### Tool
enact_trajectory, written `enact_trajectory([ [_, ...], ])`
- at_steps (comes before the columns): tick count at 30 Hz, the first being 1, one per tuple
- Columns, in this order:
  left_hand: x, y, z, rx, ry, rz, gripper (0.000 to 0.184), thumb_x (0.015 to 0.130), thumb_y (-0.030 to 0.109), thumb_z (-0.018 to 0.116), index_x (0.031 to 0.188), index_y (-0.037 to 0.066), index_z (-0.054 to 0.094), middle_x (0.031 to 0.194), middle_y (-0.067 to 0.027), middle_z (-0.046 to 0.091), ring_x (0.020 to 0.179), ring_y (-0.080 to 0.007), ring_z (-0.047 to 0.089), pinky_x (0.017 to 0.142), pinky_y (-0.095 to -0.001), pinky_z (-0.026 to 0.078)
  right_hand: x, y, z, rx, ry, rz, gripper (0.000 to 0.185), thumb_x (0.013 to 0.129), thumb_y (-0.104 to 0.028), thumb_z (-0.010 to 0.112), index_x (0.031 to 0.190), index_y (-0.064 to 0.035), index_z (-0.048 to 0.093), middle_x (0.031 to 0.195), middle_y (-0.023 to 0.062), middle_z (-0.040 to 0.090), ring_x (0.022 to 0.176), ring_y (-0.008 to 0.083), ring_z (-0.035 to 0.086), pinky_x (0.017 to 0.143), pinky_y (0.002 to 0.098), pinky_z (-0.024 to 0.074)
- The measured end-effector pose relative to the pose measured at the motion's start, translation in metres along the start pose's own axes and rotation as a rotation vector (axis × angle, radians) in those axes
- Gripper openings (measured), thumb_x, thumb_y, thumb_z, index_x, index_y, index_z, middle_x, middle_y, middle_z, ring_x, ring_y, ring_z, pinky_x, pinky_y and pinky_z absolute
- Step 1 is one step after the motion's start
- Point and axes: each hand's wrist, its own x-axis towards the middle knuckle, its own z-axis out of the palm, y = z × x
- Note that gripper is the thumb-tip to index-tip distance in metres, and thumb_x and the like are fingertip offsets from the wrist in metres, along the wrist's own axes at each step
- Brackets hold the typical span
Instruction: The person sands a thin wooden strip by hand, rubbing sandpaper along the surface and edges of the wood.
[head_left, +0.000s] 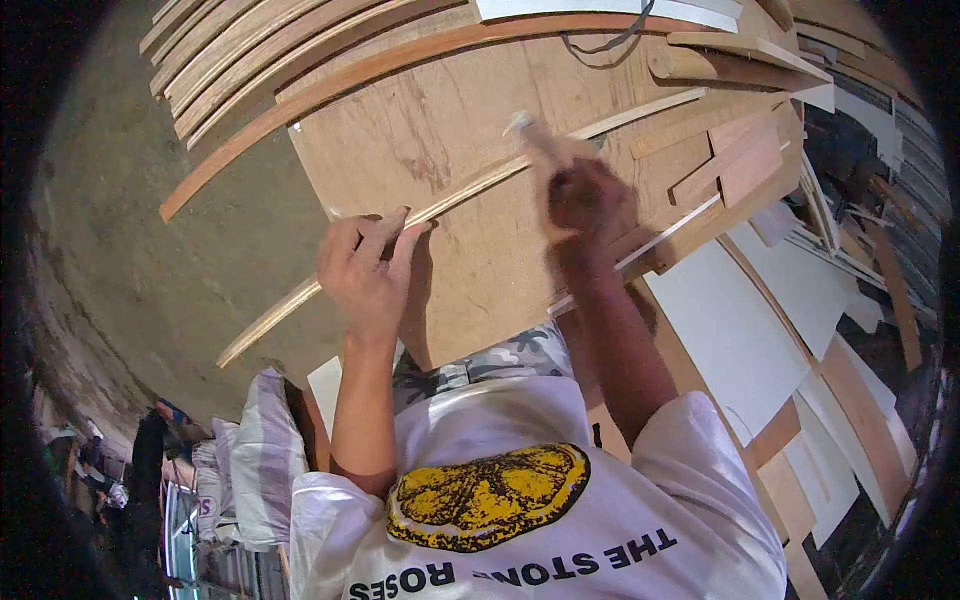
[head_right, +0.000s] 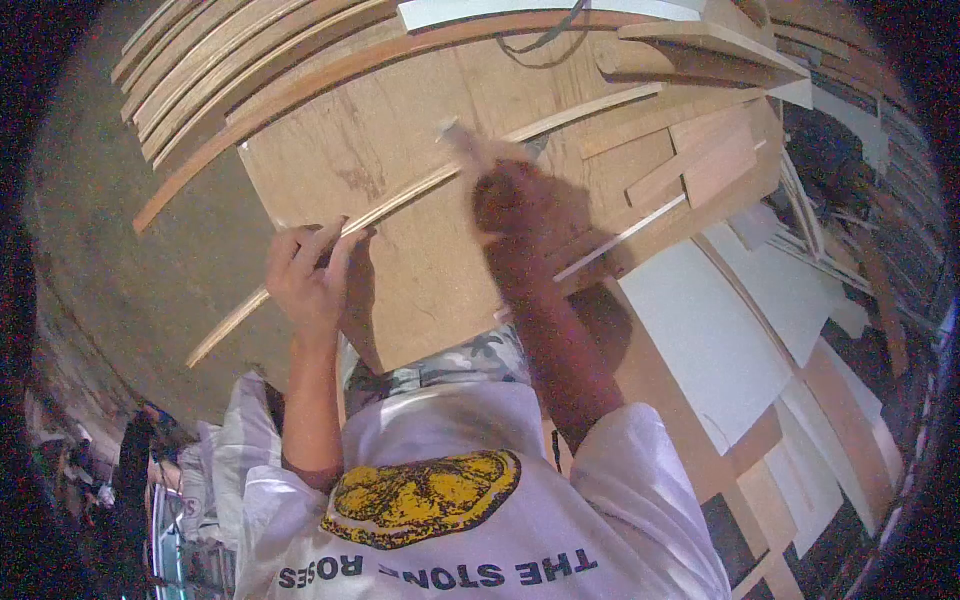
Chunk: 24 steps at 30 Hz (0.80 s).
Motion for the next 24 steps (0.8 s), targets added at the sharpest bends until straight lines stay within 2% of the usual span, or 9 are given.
enact_trajectory([
  [3,-0.009,0.009,0.004,-0.041,-0.008,-0.033,0.025,0.075,0.020,0.098,0.096,0.012,0.087,0.080,-0.0041,0.065,0.076,-0.0236,0.062,0.071,-0.0400,0.049,-0.020,0.020,0.004,-0.188,0.091,-0.050,0.036,0.101,-0.038,0.075,0.102,-0.0018,0.077,0.086,0.0253,0.072,0.080,0.0346,0.070,0.076,0.0479,0.0537],
  [4,-0.007,0.006,0.005,-0.029,-0.001,-0.022,0.025,0.075,0.020,0.098,0.096,0.011,0.087,0.080,-0.0041,0.065,0.076,-0.0235,0.062,0.071,-0.0399,0.049,-0.019,0.007,0.036,0.036,-0.009,0.021,0.034,0.101,-0.035,0.074,0.103,-0.0018,0.077,0.087,0.0251,0.073,0.080,0.0366,0.070,0.074,0.0477,0.0537],
  [6,-0.003,0.000,0.001,0.009,0.010,0.005,0.025,0.076,0.021,0.098,0.096,0.011,0.087,0.081,-0.0040,0.065,0.077,-0.0233,0.063,0.071,-0.0398,0.049,-0.023,-0.018,0.052,0.259,0.011,-0.115,0.030,0.102,-0.031,0.072,0.104,-0.0019,0.078,0.088,0.0242,0.073,0.081,0.0395,0.070,0.073,0.0472,0.0543],
  [8,-0.001,-0.005,0.001,0.023,0.016,0.034,0.025,0.076,0.022,0.098,0.096,0.011,0.087,0.081,-0.0037,0.065,0.077,-0.0231,0.063,0.071,-0.0397,0.049,-0.040,-0.049,0.027,0.219,0.278,-0.511,0.026,0.103,-0.027,0.070,0.105,-0.0023,0.079,0.089,0.0228,0.075,0.082,0.0412,0.070,0.074,0.0466,0.0556],
  [11,-0.003,-0.006,0.001,0.003,0.011,0.000,0.025,0.076,0.022,0.097,0.096,0.011,0.086,0.081,-0.0036,0.065,0.077,-0.0231,0.063,0.071,-0.0394,0.049,0.001,-0.005,0.017,0.061,-0.049,-0.109,0.018,0.100,-0.019,0.072,0.109,-0.0056,0.082,0.095,0.0202,0.077,0.090,0.0383,0.075,0.080,0.0461,0.0600],
  [13,-0.002,-0.001,0.001,-0.008,0.008,-0.004,0.026,0.076,0.022,0.098,0.097,0.011,0.086,0.080,-0.0038,0.065,0.077,-0.0234,0.063,0.072,-0.0396,0.049,-0.002,0.001,-0.009,-0.118,0.123,-0.125,0.019,0.101,-0.014,0.070,0.113,-0.0040,0.082,0.099,0.0210,0.077,0.091,0.0375,0.075,0.083,0.0449,0.0598],
  [18,-0.004,-0.003,0.004,-0.001,0.030,0.001,0.027,0.075,0.022,0.098,0.097,0.011,0.087,0.079,-0.0039,0.065,0.076,-0.0235,0.063,0.071,-0.0395,0.049,-0.023,-0.037,0.023,0.295,0.183,-0.369,0.020,0.101,-0.016,0.067,0.112,-0.0050,0.080,0.103,0.0167,0.078,0.095,0.0299,0.076,0.084,0.0430,0.0598],
  [22,-0.003,-0.006,0.003,0.037,0.026,0.015,0.027,0.075,0.021,0.098,0.097,0.011,0.087,0.079,-0.0040,0.065,0.076,-0.0232,0.063,0.070,-0.0390,0.049,-0.037,-0.038,0.019,-0.179,0.130,-0.627,0.024,0.099,-0.003,0.069,0.120,-0.0063,0.081,0.105,0.0159,0.078,0.093,0.0336,0.075,0.079,0.0447,0.0599],
  [24,-0.004,-0.002,0.003,0.024,0.007,-0.005,0.027,0.074,0.021,0.098,0.096,0.011,0.087,0.079,-0.0042,0.065,0.075,-0.0232,0.063,0.069,-0.0388,0.049,-0.020,-0.014,0.009,-0.255,0.115,-0.505,0.021,0.099,-0.009,0.070,0.117,-0.0077,0.081,0.105,0.0134,0.079,0.093,0.0314,0.076,0.080,0.0449,0.0599],
])
